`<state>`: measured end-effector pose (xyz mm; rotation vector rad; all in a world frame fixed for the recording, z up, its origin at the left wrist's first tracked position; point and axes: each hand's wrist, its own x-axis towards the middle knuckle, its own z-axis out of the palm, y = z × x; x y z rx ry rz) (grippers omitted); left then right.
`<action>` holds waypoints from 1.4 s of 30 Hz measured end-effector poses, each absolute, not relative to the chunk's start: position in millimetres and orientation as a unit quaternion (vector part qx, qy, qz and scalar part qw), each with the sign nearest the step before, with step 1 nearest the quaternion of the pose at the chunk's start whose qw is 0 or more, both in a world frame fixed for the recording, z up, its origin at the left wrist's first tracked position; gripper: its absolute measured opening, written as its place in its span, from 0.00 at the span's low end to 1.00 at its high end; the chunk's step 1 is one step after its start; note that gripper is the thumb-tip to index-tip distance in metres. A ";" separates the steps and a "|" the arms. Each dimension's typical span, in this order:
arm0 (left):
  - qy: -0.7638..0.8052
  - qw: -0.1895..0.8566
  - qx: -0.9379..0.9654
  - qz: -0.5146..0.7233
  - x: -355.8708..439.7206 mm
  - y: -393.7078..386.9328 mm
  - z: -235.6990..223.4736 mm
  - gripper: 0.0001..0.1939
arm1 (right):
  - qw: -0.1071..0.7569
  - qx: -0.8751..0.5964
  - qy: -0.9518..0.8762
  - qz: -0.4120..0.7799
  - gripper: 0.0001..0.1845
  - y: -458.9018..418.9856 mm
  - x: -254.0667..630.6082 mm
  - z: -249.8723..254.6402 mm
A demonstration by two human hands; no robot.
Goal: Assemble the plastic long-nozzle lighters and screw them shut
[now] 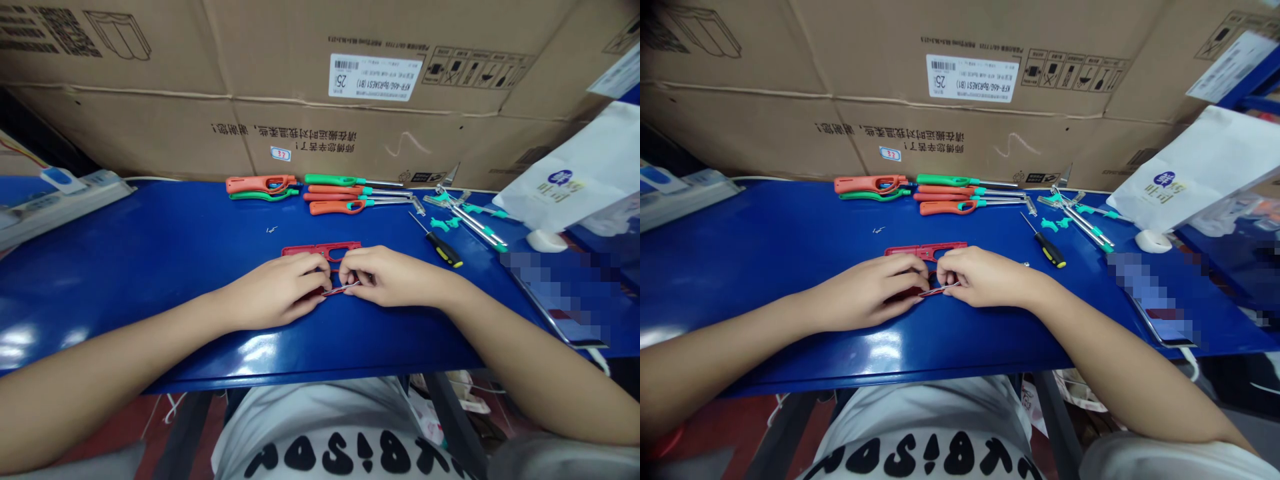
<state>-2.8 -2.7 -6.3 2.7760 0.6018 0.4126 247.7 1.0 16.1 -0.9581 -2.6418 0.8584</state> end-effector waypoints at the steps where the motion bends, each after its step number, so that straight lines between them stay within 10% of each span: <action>1: 0.206 0.134 0.959 0.143 -2.6 -2.8 -6.1 0.09 | 0.102 -0.322 -0.895 0.291 0.07 1.2 247.9 16.3; 42: 0.152 0.033 0.978 0.137 0.0 -2.7 -2.7 0.17 | 0.090 -0.362 -0.857 0.356 0.05 4.4 252.1 16.8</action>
